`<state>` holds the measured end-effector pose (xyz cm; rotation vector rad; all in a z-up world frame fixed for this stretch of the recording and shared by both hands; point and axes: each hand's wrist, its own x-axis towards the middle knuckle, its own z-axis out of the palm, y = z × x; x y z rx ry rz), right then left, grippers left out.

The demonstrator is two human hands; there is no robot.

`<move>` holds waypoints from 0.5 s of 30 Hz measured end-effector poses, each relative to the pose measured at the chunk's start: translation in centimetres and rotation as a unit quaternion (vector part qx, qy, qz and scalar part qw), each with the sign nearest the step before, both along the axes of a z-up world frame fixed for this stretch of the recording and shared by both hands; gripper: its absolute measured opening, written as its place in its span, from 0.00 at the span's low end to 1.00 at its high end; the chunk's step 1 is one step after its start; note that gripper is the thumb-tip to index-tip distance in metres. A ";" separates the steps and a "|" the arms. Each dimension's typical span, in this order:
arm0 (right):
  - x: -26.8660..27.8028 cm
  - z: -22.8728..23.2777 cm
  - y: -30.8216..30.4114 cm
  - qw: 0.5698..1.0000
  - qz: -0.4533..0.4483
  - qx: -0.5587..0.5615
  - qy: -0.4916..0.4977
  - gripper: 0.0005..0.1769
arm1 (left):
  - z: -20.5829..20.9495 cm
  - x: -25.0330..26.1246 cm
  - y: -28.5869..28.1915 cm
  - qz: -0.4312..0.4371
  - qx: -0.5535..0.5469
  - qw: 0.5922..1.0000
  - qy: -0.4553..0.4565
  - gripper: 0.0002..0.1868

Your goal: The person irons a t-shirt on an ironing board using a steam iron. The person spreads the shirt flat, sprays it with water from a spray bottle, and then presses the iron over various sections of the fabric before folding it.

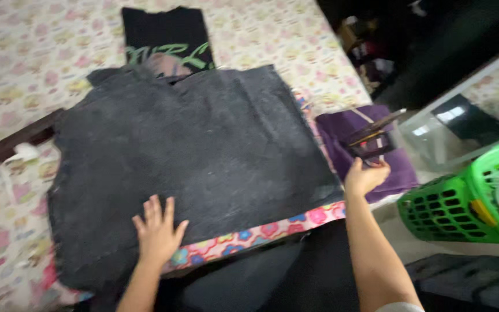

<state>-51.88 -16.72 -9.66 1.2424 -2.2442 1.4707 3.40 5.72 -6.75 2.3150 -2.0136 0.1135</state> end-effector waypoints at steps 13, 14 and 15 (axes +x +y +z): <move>2.9 12.5 -8.5 0.899 0.176 0.314 0.250 0.28 | -5.8 11.6 5.2 0.305 -0.108 0.944 0.066 0.48; 7.2 14.3 -7.8 0.872 0.229 0.327 0.282 0.30 | -5.7 11.5 5.1 0.317 -0.104 0.941 0.058 0.46; 11.4 15.8 -6.5 0.846 0.301 0.328 0.293 0.31 | -5.6 11.2 5.1 0.328 -0.096 0.938 0.053 0.45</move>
